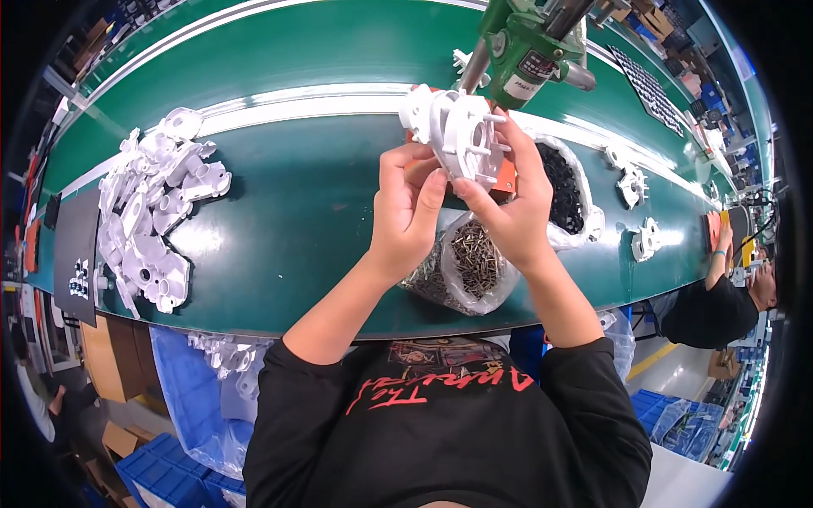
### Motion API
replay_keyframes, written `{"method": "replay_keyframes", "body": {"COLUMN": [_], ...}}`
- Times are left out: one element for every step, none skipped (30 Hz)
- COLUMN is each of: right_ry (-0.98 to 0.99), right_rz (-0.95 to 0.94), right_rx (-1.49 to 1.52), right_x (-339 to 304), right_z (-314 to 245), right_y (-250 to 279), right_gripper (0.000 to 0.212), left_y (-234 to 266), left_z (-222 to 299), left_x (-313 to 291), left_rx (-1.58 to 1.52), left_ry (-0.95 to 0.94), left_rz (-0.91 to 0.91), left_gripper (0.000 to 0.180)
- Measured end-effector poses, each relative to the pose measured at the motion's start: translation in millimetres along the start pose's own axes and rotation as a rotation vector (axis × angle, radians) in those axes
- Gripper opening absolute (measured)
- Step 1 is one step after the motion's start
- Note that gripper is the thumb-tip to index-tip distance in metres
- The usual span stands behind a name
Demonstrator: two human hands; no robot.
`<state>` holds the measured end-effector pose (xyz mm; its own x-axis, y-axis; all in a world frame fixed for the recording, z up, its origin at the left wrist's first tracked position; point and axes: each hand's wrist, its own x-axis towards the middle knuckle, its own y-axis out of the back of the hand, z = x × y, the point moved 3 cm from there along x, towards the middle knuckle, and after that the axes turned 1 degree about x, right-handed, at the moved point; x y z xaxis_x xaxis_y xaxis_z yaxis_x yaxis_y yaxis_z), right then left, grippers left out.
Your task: The person assembles plastic parts by inserting metal pins into them by hand, then uses a manual press to secure the components.
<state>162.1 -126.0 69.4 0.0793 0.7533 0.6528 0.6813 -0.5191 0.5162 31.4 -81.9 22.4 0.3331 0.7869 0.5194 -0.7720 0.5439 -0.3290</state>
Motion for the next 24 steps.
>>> {"method": "replay_keyframes", "body": {"right_ry": [-0.005,-0.005,-0.054,-0.103,-0.103,-0.127,-0.151,-0.152,-0.160,-0.167,-0.170,-0.196,-0.222,-0.224,-0.199,-0.174,-0.175,-0.197,-0.219,-0.222,-0.202,-0.182,-0.185,-0.189], "right_rz": [0.002,0.000,-0.035,-0.070,-0.070,-0.075,-0.079,-0.079,-0.070,-0.061,-0.062,-0.071,-0.080,-0.080,-0.120,-0.159,-0.158,-0.158,-0.157,-0.151,-0.173,-0.194,-0.159,-0.118], "right_rx": [0.046,0.048,0.081,0.113,0.113,0.121,0.129,0.129,0.139,0.148,0.148,0.160,0.172,0.172,0.167,0.163,0.164,0.191,0.219,0.217,0.167,0.116,0.122,0.117], "right_x": [1,1,0,-1,-2,-4,-6,-7,-9,-10,-10,-9,-9,-7,-5,-5,-5,-5,-5,-5,-3,-1,-1,0], "right_z": [1,1,3,5,6,7,9,9,9,9,9,11,12,13,12,11,11,11,11,11,11,11,12,11], "right_y": [0,-1,-2,-4,-4,-4,-4,-5,-6,-6,-6,-6,-6,-5,-5,-6,-6,-6,-6,-5,-4,-3,-4,-6], "right_gripper": [0.067,0.067,0.066,0.066,0.066,0.064,0.063,0.063,0.062,0.061,0.061,0.060,0.060,0.060,0.060,0.060,0.060,0.060,0.059,0.059,0.063,0.067,0.072,0.077], "left_y": [0,0,-1,-2,-3,-3,-3,-3,-2,1,3,4,3,0,-1,0,1,2,3,3,2,2,2,-1], "left_z": [-1,-2,-2,-1,1,2,1,-2,-6,-9,-12,-14,-15,-12,-10,-8,-7,-6,-5,-4,-4,-5,-11,-17], "left_x": [0,-1,-1,-1,1,2,2,1,0,-1,-2,-3,-4,-2,-2,-2,-1,0,1,1,1,-1,-3,-5], "left_rx": [0.001,-0.017,-0.035,-0.034,-0.076,-0.119,-0.120,-0.089,-0.058,-0.058,-0.023,0.011,0.011,-0.058,-0.125,-0.125,-0.150,-0.174,-0.172,-0.210,-0.248,-0.248,-0.228,-0.216], "left_ry": [-0.001,-0.006,-0.012,-0.011,0.012,0.036,0.037,0.086,0.136,0.137,0.172,0.207,0.209,0.199,0.189,0.190,0.193,0.196,0.196,0.224,0.251,0.253,0.218,0.183], "left_rz": [0.002,0.013,0.024,0.026,0.066,0.106,0.105,0.082,0.060,0.059,0.023,-0.014,-0.013,0.016,0.046,0.046,0.034,0.022,0.022,0.019,0.015,0.007,0.064,0.113], "left_gripper": [0.034,0.035,0.036,0.036,0.038,0.040,0.040,0.042,0.044,0.044,0.044,0.044,0.044,0.042,0.041,0.041,0.039,0.037,0.037,0.039,0.041,0.041,0.044,0.048]}}
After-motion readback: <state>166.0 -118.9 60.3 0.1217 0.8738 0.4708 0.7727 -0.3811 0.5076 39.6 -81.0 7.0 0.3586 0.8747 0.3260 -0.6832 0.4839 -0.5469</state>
